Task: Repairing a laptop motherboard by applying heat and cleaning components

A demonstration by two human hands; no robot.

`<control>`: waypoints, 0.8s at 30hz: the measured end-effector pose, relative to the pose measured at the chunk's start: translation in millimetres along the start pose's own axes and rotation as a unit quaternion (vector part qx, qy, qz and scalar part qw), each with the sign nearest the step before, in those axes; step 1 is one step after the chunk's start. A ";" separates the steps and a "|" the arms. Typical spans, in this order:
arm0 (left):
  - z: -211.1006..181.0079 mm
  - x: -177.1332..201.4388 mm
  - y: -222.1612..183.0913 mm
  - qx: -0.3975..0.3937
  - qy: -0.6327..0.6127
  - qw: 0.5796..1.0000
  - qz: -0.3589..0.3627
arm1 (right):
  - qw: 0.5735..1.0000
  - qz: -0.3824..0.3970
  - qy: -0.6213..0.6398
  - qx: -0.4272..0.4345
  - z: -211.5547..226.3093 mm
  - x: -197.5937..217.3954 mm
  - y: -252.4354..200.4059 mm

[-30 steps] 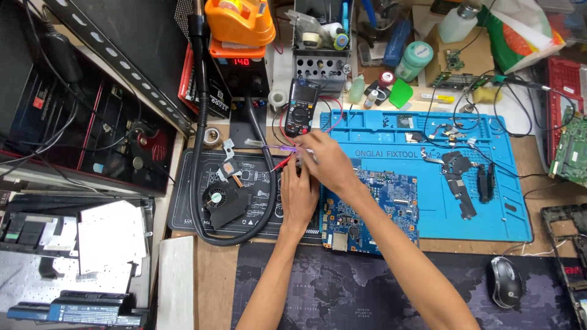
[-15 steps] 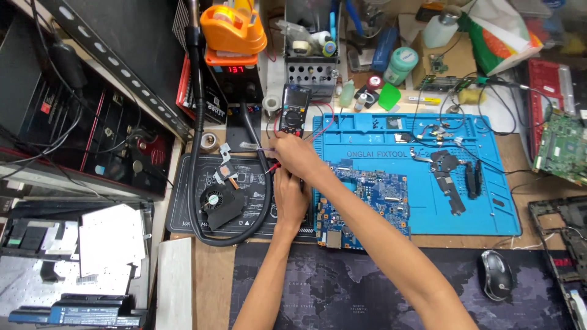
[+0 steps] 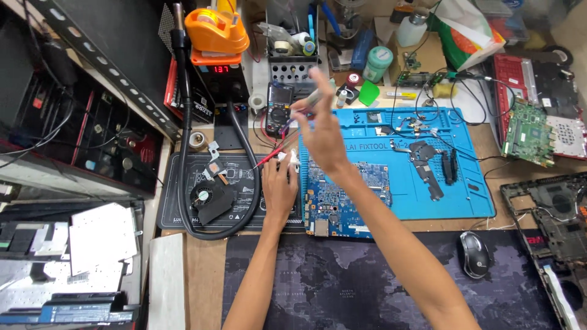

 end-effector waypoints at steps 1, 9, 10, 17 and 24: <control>2.1 -2.7 -0.8 0.001 0.002 1.000 -0.004 | 1.000 0.002 0.001 0.004 -1.2 5.7 4.3; 16.5 -20.4 -8.8 0.020 0.001 0.999 0.030 | 0.994 -0.080 -0.014 0.073 -12.7 43.9 22.6; 16.2 -19.6 -9.0 0.020 0.003 0.999 0.029 | 0.994 -0.080 -0.013 0.073 -13.1 45.3 25.4; 15.0 -17.9 -6.7 0.009 0.009 1.000 0.020 | 0.975 -0.133 -0.092 0.151 -23.6 42.4 48.3; 13.8 -17.0 -4.7 0.000 0.014 1.000 0.004 | 0.973 -0.101 -0.103 0.181 -40.2 18.4 67.7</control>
Point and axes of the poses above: each hand's wrist, its own y-axis towards the middle knuckle, its own x-axis out of the back of the hand, z = x × y, the point moved 2 cm from there along y, towards the middle knuckle, and after that the axes turned 1 degree about y, right-handed, at the moved point
